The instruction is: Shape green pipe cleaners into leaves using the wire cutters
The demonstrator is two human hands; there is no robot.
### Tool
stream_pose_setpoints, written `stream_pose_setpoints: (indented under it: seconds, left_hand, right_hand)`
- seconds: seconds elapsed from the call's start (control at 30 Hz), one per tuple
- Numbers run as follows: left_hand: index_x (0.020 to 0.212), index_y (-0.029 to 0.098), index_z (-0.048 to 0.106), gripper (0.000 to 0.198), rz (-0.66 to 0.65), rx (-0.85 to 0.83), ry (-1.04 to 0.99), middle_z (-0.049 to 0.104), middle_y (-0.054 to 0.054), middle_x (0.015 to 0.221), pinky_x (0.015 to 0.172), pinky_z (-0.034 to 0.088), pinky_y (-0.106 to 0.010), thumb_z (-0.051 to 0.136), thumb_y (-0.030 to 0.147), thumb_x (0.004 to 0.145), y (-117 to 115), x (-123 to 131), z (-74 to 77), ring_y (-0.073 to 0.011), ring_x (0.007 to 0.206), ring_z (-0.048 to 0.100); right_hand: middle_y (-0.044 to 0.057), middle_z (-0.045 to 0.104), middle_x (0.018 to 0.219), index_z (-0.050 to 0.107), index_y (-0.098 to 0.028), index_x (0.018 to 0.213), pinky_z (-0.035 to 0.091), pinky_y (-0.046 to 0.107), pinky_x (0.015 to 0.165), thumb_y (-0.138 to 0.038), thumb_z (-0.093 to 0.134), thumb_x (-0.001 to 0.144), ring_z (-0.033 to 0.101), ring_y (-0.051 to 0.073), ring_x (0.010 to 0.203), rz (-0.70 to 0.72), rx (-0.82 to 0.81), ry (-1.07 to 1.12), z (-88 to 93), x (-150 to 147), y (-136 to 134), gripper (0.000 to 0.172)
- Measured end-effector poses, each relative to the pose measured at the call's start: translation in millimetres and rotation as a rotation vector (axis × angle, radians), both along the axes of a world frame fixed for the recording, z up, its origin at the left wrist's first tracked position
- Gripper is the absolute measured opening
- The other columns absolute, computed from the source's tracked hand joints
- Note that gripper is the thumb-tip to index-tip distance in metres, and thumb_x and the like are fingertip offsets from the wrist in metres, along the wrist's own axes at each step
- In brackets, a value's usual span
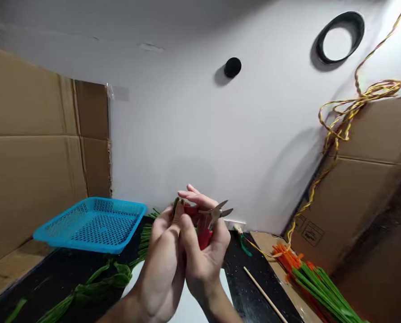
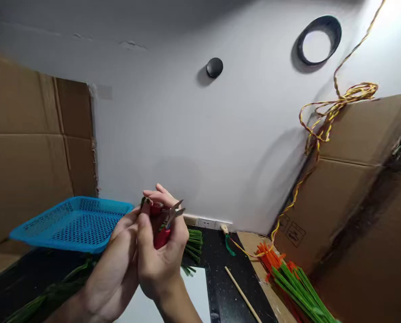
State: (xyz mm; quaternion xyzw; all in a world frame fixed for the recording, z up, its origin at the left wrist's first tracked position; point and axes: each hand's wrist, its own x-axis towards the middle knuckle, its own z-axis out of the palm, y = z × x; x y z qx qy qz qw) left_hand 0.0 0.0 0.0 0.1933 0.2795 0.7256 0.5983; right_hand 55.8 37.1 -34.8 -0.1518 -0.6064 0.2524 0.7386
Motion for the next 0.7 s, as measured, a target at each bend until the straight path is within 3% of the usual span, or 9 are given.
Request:
stream_pose_setpoints:
  seconds: [0.1,0.2,0.33,0.43,0.53,0.6,0.7]
  left_hand:
    - [0.125,0.018,0.067,0.039,-0.002,-0.024,-0.005,0.078,-0.006,0.099,0.091,0.062,-0.033,0.078,0.017,0.087,0,0,0.0,-0.0224,0.092,0.078]
    - [0.119,0.018,0.07,0.038,0.045,0.009,-0.023,0.078,-0.006,0.102,0.092,0.062,-0.034,0.083,0.021,0.083,-2,-1,2.2,-0.0233,0.095,0.078]
    - [0.107,0.018,0.072,0.028,0.065,0.071,-0.04,0.077,-0.007,0.106,0.096,0.061,-0.036,0.084,0.027,0.084,-2,-2,3.0,-0.0239,0.1,0.076]
    - [0.104,0.019,0.07,0.026,0.03,0.143,-0.024,0.076,-0.007,0.112,0.098,0.059,-0.035,0.082,0.036,0.089,2,-2,-1.3,-0.0231,0.109,0.073]
    - [0.107,0.022,0.07,0.027,0.042,0.207,0.113,0.074,-0.004,0.116,0.098,0.055,-0.03,0.081,0.041,0.092,11,-4,-5.3,-0.0201,0.115,0.069]
    - [0.107,0.022,0.071,0.027,0.105,0.263,0.286,0.074,-0.003,0.116,0.096,0.053,-0.026,0.079,0.043,0.093,17,-10,-4.7,-0.0176,0.114,0.067]
    - [0.102,0.021,0.073,0.024,0.292,0.385,0.553,0.075,-0.002,0.103,0.091,0.051,-0.024,0.078,0.044,0.094,20,-26,1.5,-0.0155,0.105,0.068]
  right_hand:
    - [0.008,0.073,0.131,0.07,-0.026,0.121,0.039,0.055,0.123,-0.026,0.063,0.102,0.055,0.029,0.143,0.026,-0.027,0.059,-6.4,-4,-1,0.02]
    - [0.01,0.07,0.137,0.07,-0.025,0.126,0.037,0.055,0.125,-0.032,0.067,0.101,0.055,0.03,0.144,0.172,-0.076,0.036,-8.7,-9,-4,0.027]
    - [0.008,0.073,0.127,0.071,-0.026,0.119,0.048,0.048,0.118,-0.036,0.064,0.104,0.064,0.026,0.133,0.242,-0.142,0.144,-7.0,-19,-10,0.02]
    - [0.007,0.073,0.12,0.067,-0.027,0.118,0.057,0.044,0.105,-0.04,0.059,0.107,0.072,0.022,0.116,0.197,-0.161,0.32,-6.0,-22,-6,0.019]
    - [0.006,0.071,0.111,0.064,-0.026,0.115,0.06,0.04,0.095,-0.044,0.058,0.107,0.073,0.02,0.104,0.141,-0.163,0.33,-1.5,-14,4,0.02]
    - [0.005,0.069,0.103,0.062,-0.026,0.115,0.061,0.038,0.087,-0.045,0.057,0.107,0.071,0.019,0.096,0.067,-0.121,0.249,5.4,-1,11,0.021]
    - [0.005,0.065,0.096,0.062,-0.024,0.11,0.06,0.034,0.076,-0.043,0.057,0.106,0.067,0.017,0.082,-0.162,-0.031,0.073,19.2,28,15,0.02]
